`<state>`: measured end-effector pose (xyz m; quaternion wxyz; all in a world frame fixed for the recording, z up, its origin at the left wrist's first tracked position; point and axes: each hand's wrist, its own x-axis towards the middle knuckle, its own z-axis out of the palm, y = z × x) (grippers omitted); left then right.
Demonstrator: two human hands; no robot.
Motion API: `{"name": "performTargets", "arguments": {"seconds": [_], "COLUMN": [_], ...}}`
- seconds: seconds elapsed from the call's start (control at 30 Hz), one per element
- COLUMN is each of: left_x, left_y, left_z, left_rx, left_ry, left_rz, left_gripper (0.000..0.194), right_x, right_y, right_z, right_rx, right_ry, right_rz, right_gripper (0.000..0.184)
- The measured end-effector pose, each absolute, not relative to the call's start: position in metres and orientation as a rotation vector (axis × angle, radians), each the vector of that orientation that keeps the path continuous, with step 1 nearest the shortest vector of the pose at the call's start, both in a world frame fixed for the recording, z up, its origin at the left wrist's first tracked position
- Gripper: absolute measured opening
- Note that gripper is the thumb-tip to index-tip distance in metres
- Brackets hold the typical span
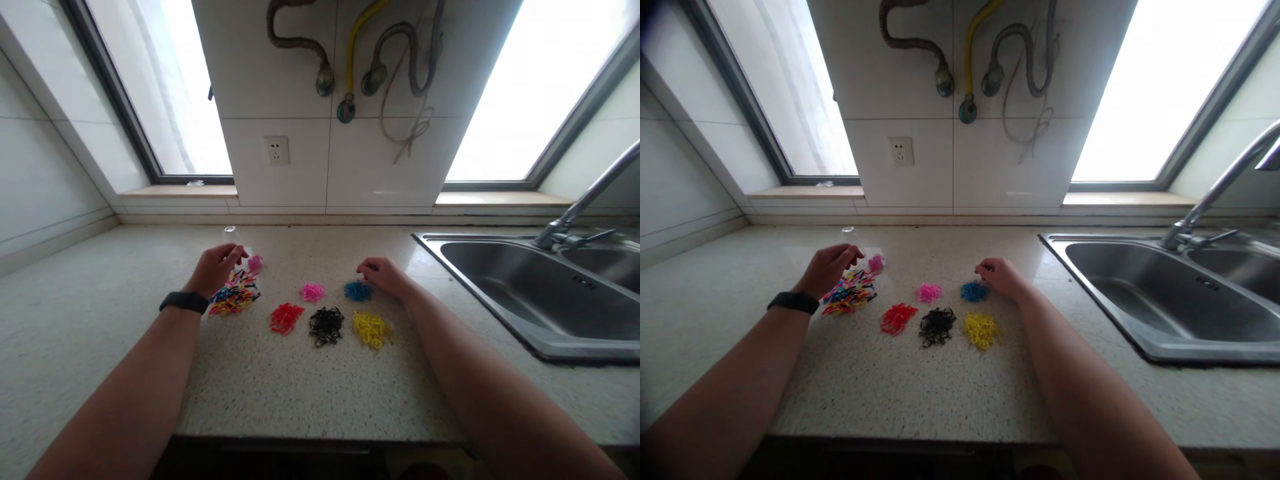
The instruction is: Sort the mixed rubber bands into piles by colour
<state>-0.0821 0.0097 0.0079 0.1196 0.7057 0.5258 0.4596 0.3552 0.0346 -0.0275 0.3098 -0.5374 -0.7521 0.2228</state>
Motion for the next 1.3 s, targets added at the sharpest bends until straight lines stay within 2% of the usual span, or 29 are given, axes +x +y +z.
{"name": "performTargets", "arguments": {"seconds": [0.37, 0.63, 0.97, 1.3], "left_x": [-0.08, -0.079, -0.079, -0.081], "left_y": [0.007, 0.006, 0.004, 0.007], "left_z": [0.011, 0.011, 0.014, 0.012], "left_rx": [2.037, 1.91, 1.647, 1.644], "left_ry": [1.477, 1.368, 1.242, 1.282], "left_rz": [1.387, 1.478, 1.558, 1.529], "left_gripper": [0.037, 0.039, 0.05, 0.063], "right_x": [0.348, 0.31, 0.198, 0.113], "right_y": [0.026, 0.005, 0.018, 0.03], "right_z": [-0.019, 0.019, 0.044, 0.024], "right_rx": [-1.376, -1.17, -0.985, -1.064], "right_ry": [-1.959, -1.878, -2.414, -2.857], "right_rz": [0.545, 0.599, 0.439, 0.143], "right_gripper": [0.031, 0.032, 0.019, 0.027]}}
